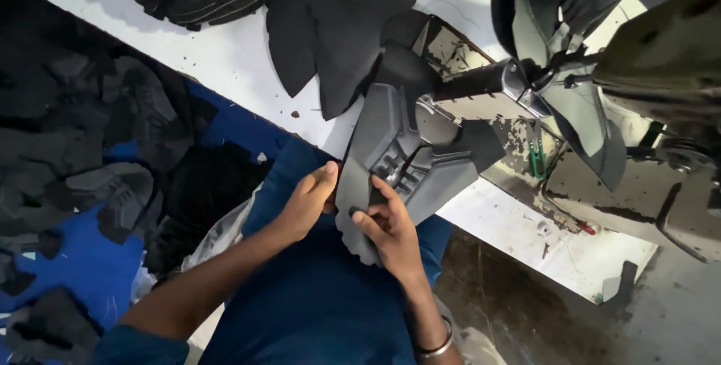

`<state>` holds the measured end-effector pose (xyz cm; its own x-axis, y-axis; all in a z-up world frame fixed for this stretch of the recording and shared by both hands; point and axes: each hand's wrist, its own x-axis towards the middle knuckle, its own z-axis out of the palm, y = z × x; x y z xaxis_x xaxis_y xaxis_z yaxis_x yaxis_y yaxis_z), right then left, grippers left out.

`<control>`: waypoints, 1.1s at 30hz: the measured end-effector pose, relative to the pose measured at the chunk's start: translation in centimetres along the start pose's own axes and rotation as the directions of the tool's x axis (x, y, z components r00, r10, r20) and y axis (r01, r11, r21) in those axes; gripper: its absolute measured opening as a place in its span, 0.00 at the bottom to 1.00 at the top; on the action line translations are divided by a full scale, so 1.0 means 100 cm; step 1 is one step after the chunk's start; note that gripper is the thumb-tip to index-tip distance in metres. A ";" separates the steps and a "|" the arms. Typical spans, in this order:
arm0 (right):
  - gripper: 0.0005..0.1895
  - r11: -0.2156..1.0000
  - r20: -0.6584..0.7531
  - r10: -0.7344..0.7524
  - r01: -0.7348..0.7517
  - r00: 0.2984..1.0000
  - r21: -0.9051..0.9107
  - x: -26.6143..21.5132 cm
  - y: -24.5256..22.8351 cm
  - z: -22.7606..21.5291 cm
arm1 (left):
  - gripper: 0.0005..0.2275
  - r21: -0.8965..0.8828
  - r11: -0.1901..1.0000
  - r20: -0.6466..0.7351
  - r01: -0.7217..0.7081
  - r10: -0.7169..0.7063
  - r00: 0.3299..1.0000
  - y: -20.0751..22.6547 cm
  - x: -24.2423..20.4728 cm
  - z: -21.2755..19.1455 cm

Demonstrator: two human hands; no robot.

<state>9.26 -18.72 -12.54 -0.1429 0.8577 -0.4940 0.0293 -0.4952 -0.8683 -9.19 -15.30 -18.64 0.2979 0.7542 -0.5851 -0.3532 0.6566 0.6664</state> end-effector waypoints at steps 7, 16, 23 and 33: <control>0.38 0.997 -0.074 0.022 -0.027 0.997 -0.069 0.006 0.001 0.005 | 0.20 0.098 0.995 0.011 -0.033 0.032 0.999 0.011 -0.003 0.001; 0.38 0.980 -0.125 -0.004 -0.021 0.992 -0.197 0.007 -0.005 0.013 | 0.11 0.336 0.921 0.041 -0.200 0.198 0.979 0.020 -0.006 0.009; 0.38 0.929 -0.119 -0.055 0.007 0.991 -0.370 0.004 -0.028 0.015 | 0.12 0.481 0.851 0.017 -0.213 0.233 0.972 0.000 0.000 0.001; 0.30 0.813 -0.121 0.136 -0.181 0.983 -0.553 -0.048 -0.074 -0.028 | 0.08 0.168 0.971 0.174 -0.171 0.142 0.974 0.024 0.001 -0.002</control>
<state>12.54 -18.77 -3.91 -0.0165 0.7927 -0.6093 0.5967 -0.4812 -0.6422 -10.15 -13.66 -17.16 0.3945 0.8296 -0.3952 -0.2448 0.5094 0.8250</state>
